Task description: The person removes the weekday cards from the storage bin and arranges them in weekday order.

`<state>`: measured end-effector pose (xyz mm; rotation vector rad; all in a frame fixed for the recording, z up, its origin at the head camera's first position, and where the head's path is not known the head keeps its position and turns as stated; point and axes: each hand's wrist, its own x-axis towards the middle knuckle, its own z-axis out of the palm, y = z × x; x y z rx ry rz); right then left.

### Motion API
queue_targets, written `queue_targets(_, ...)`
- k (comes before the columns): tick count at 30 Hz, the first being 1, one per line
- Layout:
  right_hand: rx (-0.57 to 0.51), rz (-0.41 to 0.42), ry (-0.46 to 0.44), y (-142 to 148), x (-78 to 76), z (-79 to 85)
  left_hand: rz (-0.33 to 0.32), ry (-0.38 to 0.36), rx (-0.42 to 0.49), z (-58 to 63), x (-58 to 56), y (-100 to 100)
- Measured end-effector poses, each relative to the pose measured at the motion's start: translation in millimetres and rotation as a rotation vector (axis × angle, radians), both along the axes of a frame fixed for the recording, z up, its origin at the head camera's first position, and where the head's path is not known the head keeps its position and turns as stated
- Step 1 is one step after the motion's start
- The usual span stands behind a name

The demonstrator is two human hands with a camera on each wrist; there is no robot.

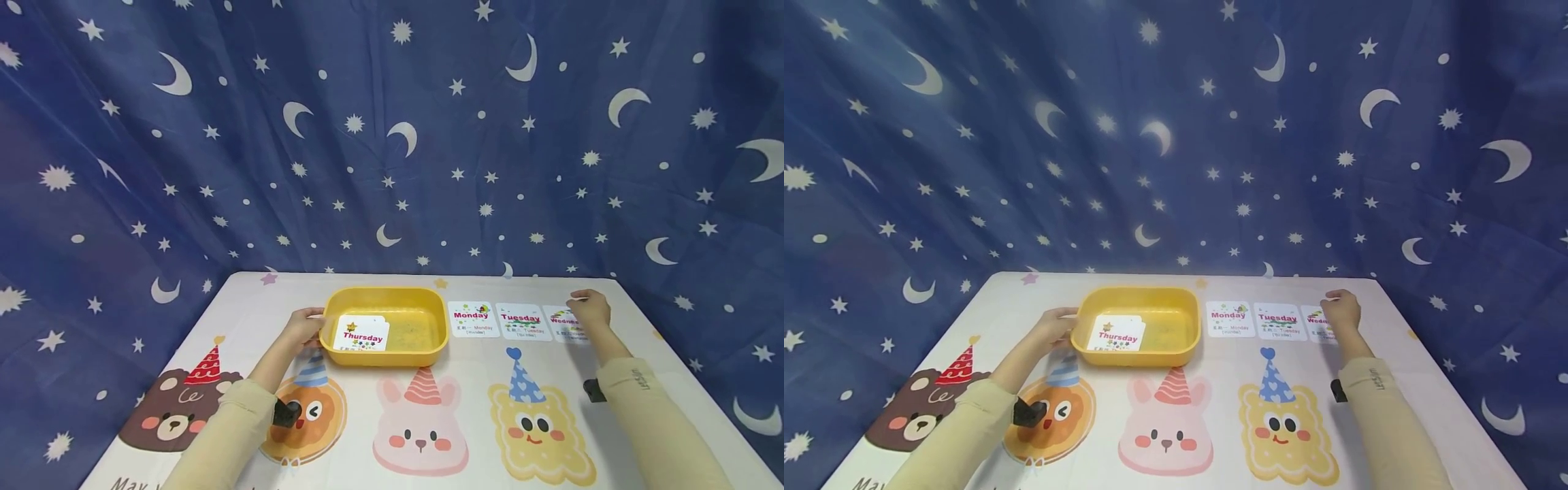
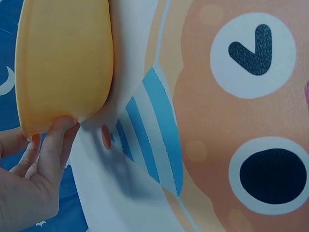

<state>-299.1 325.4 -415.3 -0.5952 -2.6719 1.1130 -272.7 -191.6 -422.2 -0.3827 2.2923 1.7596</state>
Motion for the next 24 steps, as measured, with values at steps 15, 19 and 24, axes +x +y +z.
queue_targets(15,-0.209,0.34,0.022,-90.5,-10.1,32.2,0.001,-0.011,-0.011,-4.0,2.2,0.5)
queue_targets(19,-0.198,0.438,-0.002,-115.8,-13.6,41.7,-0.001,-0.013,0.015,-3.4,1.2,0.5)
queue_targets(24,-0.16,0.535,-0.021,-145.0,-20.8,49.6,0.006,-0.017,0.015,-2.3,-0.5,0.6)
